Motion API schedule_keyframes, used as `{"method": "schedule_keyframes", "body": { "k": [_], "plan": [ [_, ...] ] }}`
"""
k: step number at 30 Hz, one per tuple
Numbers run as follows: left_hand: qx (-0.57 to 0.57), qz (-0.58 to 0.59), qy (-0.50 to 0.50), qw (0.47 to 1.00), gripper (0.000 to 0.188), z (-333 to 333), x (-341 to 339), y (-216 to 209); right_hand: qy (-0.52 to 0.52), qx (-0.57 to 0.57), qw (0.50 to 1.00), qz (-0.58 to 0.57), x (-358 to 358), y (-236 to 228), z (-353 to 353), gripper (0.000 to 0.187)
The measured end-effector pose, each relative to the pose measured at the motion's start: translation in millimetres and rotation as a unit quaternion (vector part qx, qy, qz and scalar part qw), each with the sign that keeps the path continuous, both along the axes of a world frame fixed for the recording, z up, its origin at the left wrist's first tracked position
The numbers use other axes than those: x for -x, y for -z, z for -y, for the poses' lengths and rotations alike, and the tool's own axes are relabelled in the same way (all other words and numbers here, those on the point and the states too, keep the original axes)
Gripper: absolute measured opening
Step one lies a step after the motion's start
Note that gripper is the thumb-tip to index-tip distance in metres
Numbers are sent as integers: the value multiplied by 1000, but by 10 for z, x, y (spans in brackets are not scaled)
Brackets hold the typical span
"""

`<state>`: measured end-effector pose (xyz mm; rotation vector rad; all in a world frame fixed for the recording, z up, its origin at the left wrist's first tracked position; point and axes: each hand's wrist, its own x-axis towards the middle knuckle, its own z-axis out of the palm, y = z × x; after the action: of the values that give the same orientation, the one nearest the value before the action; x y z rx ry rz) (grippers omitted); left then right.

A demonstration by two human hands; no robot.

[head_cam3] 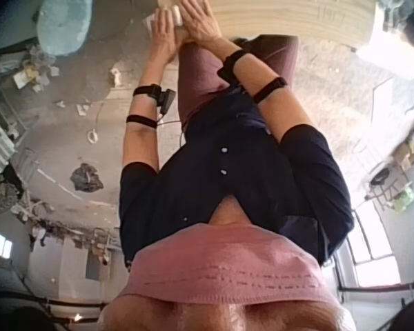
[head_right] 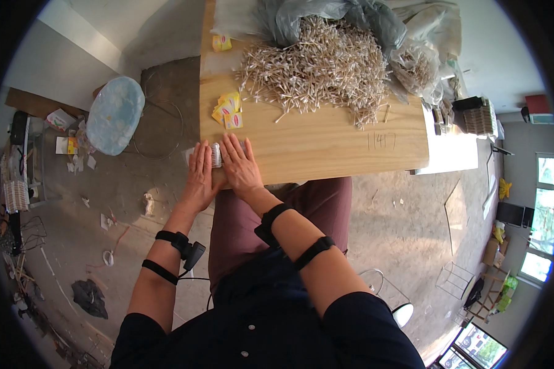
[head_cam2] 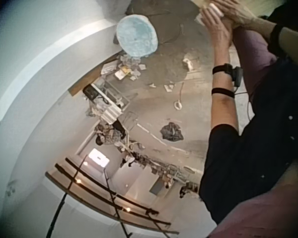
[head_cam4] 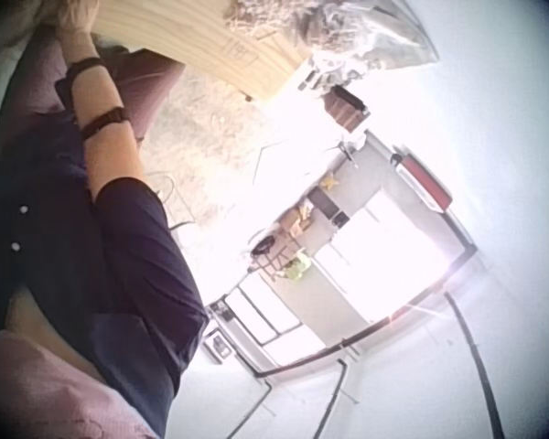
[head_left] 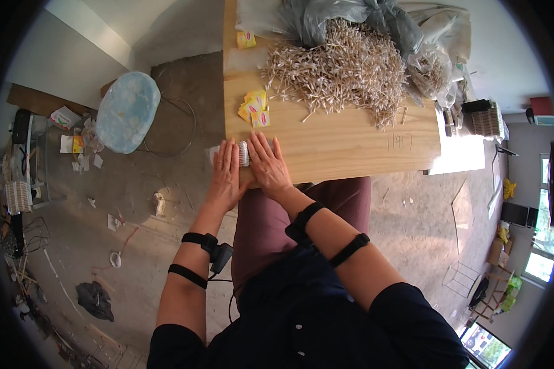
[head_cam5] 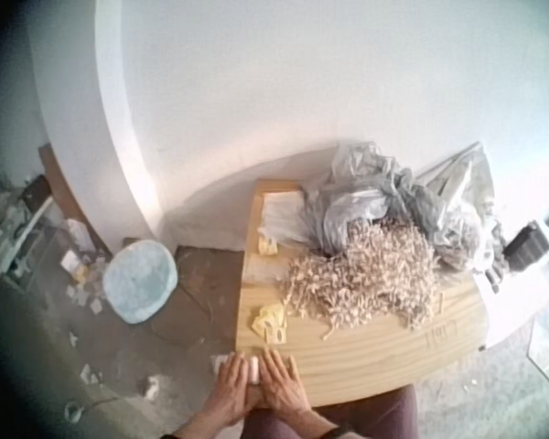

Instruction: Sorting small wooden sticks and placing them into a small plastic zip bag.

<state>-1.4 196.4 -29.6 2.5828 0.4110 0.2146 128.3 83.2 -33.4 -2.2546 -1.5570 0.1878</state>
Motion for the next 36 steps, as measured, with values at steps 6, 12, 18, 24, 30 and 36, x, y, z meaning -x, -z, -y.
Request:
{"method": "schedule_keyframes", "body": {
  "k": [6,12,18,24,30,36],
  "plan": [
    [-62,-108,-29,992,99,40,-13,-179,101,-187,962,-174,-194,-4,125,45],
    [201,243,-415,854,48,-249,127,244,151,-282,905,-280,-177,-163,-108,33],
    [466,141,-418,767,28,-329,-58,384,166,-297,884,-320,-105,98,-247,32],
    [245,200,-362,877,28,-252,-82,351,182,-322,852,-371,129,98,-476,29],
    [235,154,-376,883,30,-206,-168,218,214,-338,778,-485,256,84,-662,27],
    [649,277,-473,528,28,-179,-90,310,198,-359,718,-563,198,117,-630,26]
  ]
}}
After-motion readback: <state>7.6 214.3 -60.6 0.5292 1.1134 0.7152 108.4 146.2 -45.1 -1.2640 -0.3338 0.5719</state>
